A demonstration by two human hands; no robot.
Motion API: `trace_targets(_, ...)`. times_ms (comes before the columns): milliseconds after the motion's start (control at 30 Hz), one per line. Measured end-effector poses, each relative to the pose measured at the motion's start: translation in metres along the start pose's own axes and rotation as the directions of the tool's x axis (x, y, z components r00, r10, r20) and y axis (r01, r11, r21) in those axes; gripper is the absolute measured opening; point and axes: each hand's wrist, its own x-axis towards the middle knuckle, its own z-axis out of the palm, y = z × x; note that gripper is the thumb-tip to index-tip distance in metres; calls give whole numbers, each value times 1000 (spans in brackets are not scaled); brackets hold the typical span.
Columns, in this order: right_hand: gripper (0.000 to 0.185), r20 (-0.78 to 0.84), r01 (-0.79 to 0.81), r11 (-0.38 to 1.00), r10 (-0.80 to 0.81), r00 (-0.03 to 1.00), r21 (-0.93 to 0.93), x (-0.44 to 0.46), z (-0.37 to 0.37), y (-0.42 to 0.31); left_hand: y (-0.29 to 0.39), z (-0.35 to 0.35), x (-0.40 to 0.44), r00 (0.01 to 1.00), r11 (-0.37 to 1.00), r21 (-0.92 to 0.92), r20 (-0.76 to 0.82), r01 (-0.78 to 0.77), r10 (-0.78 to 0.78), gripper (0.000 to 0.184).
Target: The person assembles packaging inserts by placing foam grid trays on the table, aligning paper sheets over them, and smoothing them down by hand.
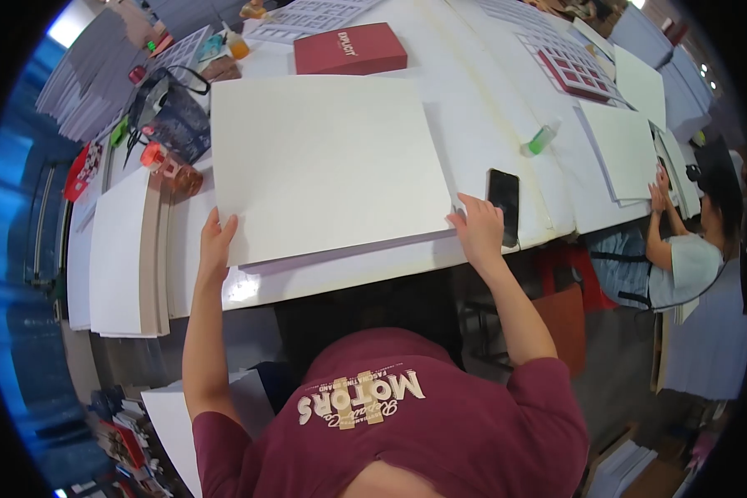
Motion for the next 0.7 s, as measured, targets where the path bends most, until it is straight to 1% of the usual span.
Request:
trace_targets(33,52,-20,29,1000,-30,999,-9,-5,3,-4,0,0,0,1000,1000,4,-20,4,-4,38)
trace_targets(133,65,-70,243,970,-245,967,-28,-22,8,-30,2,5,-3,998,1000,19,-63,23,-22,38)
trace_targets(167,78,52,281,957,-285,957,66,-29,11,-37,3,5,-3,998,999,24,-61,28,-26,38)
trace_targets(267,84,174,420,907,-419,891,27,-39,6,-65,0,5,-2,999,1000,-3,-45,8,-9,38)
trace_targets(300,86,207,412,910,-413,887,49,-41,11,-66,-2,5,-3,999,1000,-19,-41,0,0,38)
trace_targets(400,84,238,415,910,-405,883,8,-41,12,-70,-3,6,-3,998,1000,-16,-57,6,-7,37)
trace_targets(500,82,232,419,908,-405,884,-15,-41,18,-68,-1,7,-5,998,1000,18,-67,6,-5,39)
trace_targets(600,80,240,421,907,-404,883,-19,-41,18,-70,-17,2,4,980,946,303,-122,-114,157,43)
trace_targets(633,80,235,420,908,-405,883,-13,-41,18,-70,-19,2,4,975,930,345,-129,-127,181,48)
trace_targets(700,80,242,420,907,-402,883,-26,-41,18,-71,-34,0,8,966,899,424,-167,-109,196,50)
